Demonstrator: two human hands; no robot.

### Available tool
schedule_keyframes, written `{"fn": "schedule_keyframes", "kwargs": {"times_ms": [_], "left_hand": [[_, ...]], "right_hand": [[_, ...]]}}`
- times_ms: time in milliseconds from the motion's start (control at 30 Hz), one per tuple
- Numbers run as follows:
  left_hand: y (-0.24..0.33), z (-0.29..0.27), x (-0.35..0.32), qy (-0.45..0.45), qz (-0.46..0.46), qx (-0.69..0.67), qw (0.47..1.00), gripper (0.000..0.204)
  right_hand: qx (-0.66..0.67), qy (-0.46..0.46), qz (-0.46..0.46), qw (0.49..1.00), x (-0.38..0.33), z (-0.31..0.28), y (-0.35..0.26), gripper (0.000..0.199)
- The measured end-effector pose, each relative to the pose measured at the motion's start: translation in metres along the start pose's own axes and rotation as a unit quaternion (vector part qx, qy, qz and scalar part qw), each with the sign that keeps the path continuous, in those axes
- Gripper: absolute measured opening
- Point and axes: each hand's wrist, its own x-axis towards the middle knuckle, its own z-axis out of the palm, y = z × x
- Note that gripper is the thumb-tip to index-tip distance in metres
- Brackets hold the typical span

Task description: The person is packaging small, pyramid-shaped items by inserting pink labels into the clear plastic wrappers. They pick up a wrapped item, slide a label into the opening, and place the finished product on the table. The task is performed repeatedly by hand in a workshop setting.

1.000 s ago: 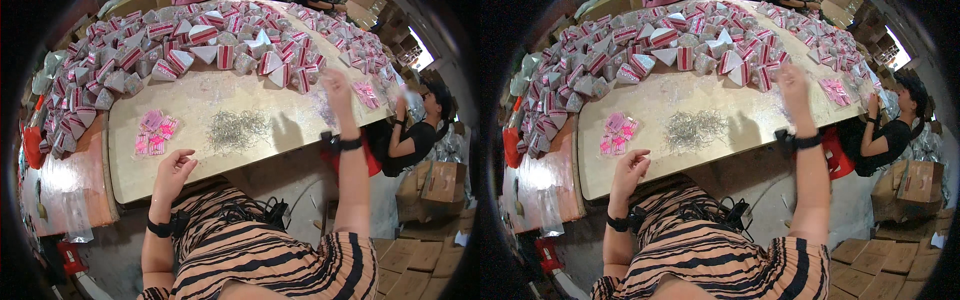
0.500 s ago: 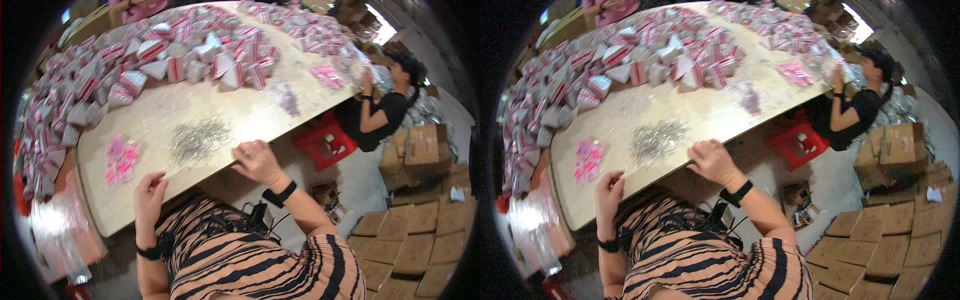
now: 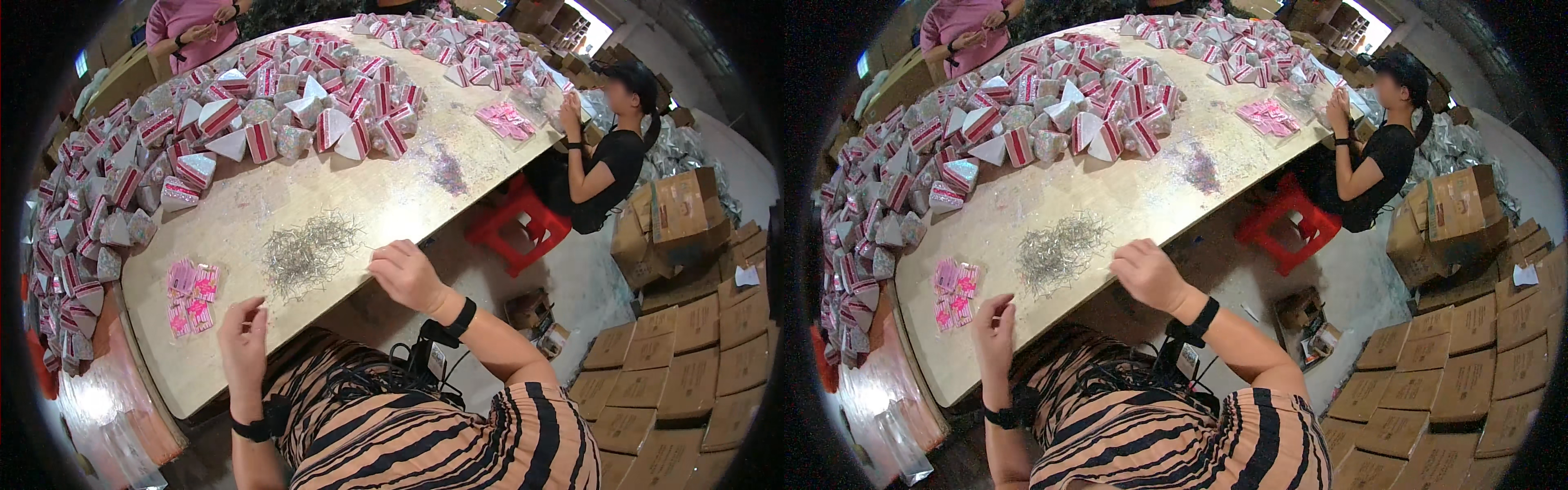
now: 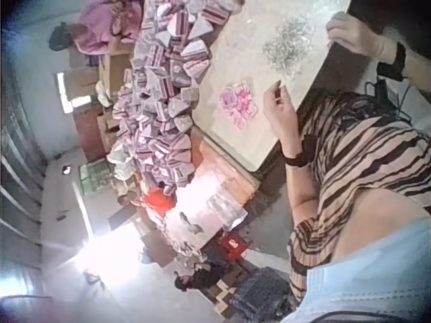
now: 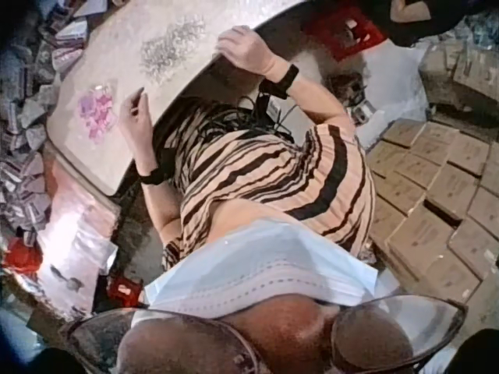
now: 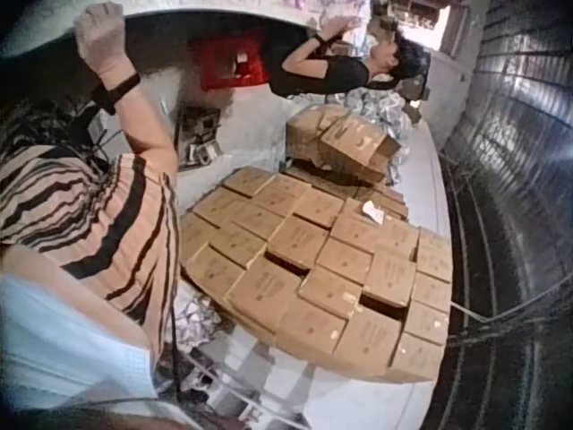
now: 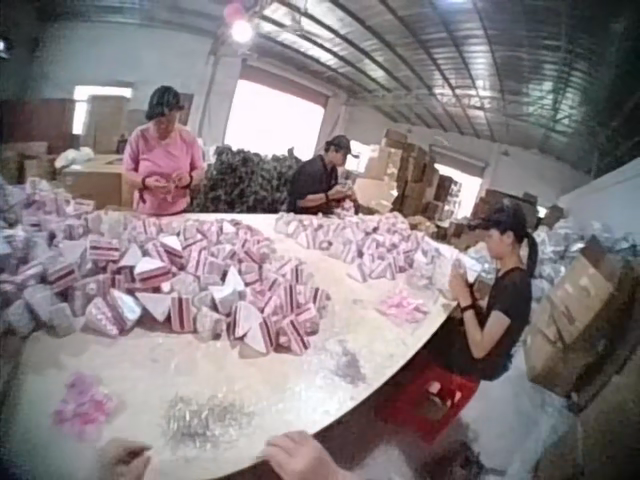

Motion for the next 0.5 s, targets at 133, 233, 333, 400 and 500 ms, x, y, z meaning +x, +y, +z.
{"fn": "schedule_keyframes", "kwargs": {"times_ms": [133, 233, 333, 400, 500], "left_hand": [[0.037, 0.036, 0.008, -0.048, 0.141, 0.062, 0.987, 0.022], [0.044, 0.041, 0.012, -0.042, 0.144, 0.105, 0.983, 0.018], [0.044, 0.035, 0.015, -0.031, 0.107, 0.032, 0.993, 0.011], [0.033, 0.031, 0.014, -0.035, 0.069, -0.008, 0.997, 0.009], [0.016, 0.021, 0.012, -0.059, -0.070, -0.084, 0.992, 0.010]], "right_hand": [[0.152, -0.040, -0.050, 0.986, 0.039, 0.015, -0.031, 0.011], [0.242, -0.036, -0.016, 0.969, 0.056, 0.023, -0.046, 0.013], [0.308, -0.025, 0.046, 0.950, 0.063, 0.031, -0.050, 0.012], [0.308, -0.016, 0.045, 0.950, 0.064, 0.037, -0.051, 0.013], [0.296, -0.014, 0.039, 0.954, 0.068, 0.043, -0.055, 0.015]]}}
